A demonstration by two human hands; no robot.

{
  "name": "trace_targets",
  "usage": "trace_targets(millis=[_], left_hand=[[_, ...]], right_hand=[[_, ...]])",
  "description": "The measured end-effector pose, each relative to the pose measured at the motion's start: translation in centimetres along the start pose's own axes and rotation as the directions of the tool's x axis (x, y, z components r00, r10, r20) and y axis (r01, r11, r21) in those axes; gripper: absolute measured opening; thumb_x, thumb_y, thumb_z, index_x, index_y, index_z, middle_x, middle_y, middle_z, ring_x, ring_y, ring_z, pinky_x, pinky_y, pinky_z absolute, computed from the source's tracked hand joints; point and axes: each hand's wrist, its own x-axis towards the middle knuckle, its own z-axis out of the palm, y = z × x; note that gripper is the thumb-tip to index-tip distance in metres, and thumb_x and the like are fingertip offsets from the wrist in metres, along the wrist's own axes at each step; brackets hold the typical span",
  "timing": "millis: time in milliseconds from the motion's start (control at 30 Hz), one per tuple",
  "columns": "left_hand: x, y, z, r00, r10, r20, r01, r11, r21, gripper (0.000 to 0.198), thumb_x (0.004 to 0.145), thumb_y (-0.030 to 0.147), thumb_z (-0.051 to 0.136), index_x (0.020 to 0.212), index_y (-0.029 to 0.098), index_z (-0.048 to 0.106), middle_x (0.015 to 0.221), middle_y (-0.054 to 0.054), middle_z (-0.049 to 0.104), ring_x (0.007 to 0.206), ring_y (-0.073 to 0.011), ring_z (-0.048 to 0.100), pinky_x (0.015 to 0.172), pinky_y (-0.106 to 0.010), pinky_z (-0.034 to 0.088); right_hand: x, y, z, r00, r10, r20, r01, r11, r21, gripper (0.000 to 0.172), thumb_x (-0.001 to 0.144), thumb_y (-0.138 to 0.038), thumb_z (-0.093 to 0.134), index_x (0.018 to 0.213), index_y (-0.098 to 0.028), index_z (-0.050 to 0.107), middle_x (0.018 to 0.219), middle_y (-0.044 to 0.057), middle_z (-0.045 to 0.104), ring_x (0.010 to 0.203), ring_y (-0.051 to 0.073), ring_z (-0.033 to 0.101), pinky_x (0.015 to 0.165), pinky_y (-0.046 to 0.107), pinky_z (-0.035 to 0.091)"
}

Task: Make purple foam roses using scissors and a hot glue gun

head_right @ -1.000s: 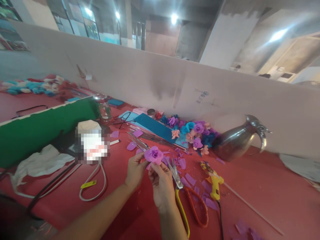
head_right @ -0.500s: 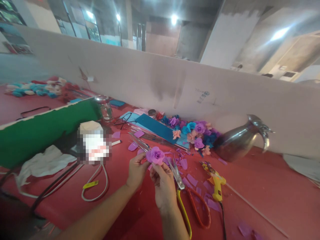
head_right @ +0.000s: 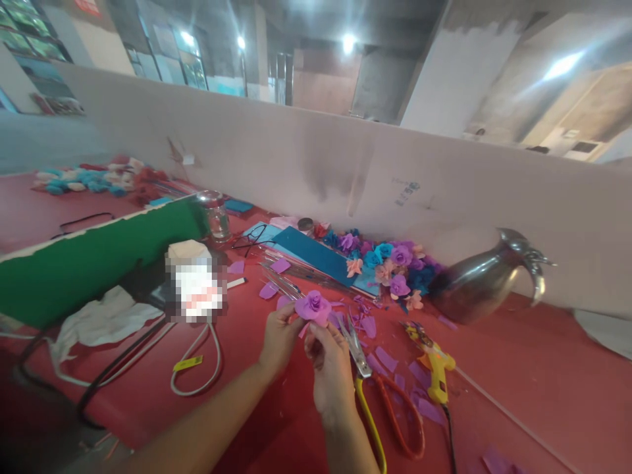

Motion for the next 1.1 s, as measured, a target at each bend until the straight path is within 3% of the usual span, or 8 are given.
trace_targets(millis=[200,300,400,533,600,767,967,1100], left_hand=[[0.5,-0.1,-0.3,1.000,-0.024,0.008,0.024,0.997,-0.077,0.013,0.069,0.026,0.061,0.069,0.015,0.069,0.068,0.000,0.064,0.071,-0.0168,0.056,0.073,-0.029,0.044],[0.5,0.8,0.1,0.997,-0.078,0.026,0.080,0.991,-0.111,0.016,0.069,0.027,0.062,0.075,0.015,0.071,0.070,-0.001,0.065,0.072,-0.0171,0.056,0.071,-0.028,0.044],[0.4,2.0,1.2,0.984,-0.144,0.101,0.162,0.966,-0.203,0.020,0.067,0.028,0.065,0.080,0.015,0.072,0.071,-0.002,0.066,0.073,-0.0170,0.057,0.070,-0.027,0.044],[0.5,2.8,2.6,0.964,-0.238,0.119,0.262,0.925,-0.273,0.019,0.063,0.031,0.069,0.069,0.013,0.071,0.060,-0.001,0.061,0.063,-0.0148,0.053,0.062,-0.025,0.041],[0.7,2.6,2.9,0.968,-0.226,0.113,0.249,0.929,-0.273,0.019,0.064,0.032,0.069,0.063,0.013,0.069,0.058,0.000,0.059,0.060,-0.0132,0.050,0.059,-0.024,0.038],[1.0,1.4,2.1,0.986,-0.118,0.120,0.142,0.965,-0.222,0.022,0.069,0.035,0.065,0.065,0.014,0.070,0.062,0.000,0.061,0.066,-0.0150,0.051,0.064,-0.025,0.039],[1.2,0.2,1.6,0.976,-0.107,0.189,0.157,0.950,-0.270,0.026,0.074,0.038,0.061,0.076,0.014,0.073,0.065,-0.001,0.065,0.065,-0.0158,0.055,0.065,-0.026,0.041],[0.8,-0.1,1.9,0.954,-0.115,0.278,0.210,0.916,-0.341,0.030,0.076,0.040,0.060,0.082,0.013,0.073,0.063,-0.004,0.066,0.062,-0.0163,0.057,0.062,-0.026,0.042]], right_hand=[[0.0,0.2,-0.1,0.990,-0.116,-0.076,0.109,0.990,-0.091,0.024,0.066,-0.030,0.070,0.052,-0.019,0.053,0.049,-0.006,0.048,0.047,0.008,0.039,0.046,0.022,0.031],[0.5,0.0,-0.4,0.968,-0.189,-0.165,0.154,0.967,-0.205,0.015,0.065,-0.030,0.071,0.063,-0.020,0.060,0.056,-0.005,0.056,0.050,0.009,0.044,0.048,0.021,0.033],[1.2,-0.4,-1.0,0.953,-0.265,-0.147,0.209,0.925,-0.316,0.026,0.059,-0.030,0.075,0.081,-0.020,0.066,0.073,-0.001,0.067,0.065,0.013,0.057,0.061,0.023,0.042],[2.1,-0.5,-2.1,0.953,-0.284,-0.108,0.230,0.906,-0.356,0.028,0.057,-0.034,0.074,0.080,-0.018,0.068,0.078,0.003,0.070,0.074,0.018,0.063,0.071,0.028,0.047],[2.4,-0.3,-2.7,0.945,-0.313,-0.092,0.254,0.883,-0.396,0.027,0.061,-0.035,0.072,0.080,-0.017,0.068,0.079,0.004,0.071,0.076,0.019,0.063,0.071,0.029,0.047],[2.6,0.2,-3.1,0.923,-0.385,0.009,0.321,0.755,-0.572,0.024,0.068,-0.036,0.066,0.082,-0.017,0.068,0.078,0.006,0.071,0.071,0.020,0.063,0.067,0.031,0.048],[1.9,0.4,-2.2,0.857,-0.507,0.087,0.366,0.482,-0.796,0.024,0.076,-0.038,0.059,0.086,-0.018,0.067,0.080,0.007,0.070,0.069,0.020,0.062,0.064,0.030,0.047],[1.5,0.2,-2.2,0.822,-0.557,0.116,0.390,0.403,-0.828,0.027,0.078,-0.038,0.056,0.089,-0.017,0.067,0.079,0.008,0.070,0.065,0.020,0.061,0.061,0.030,0.046]])
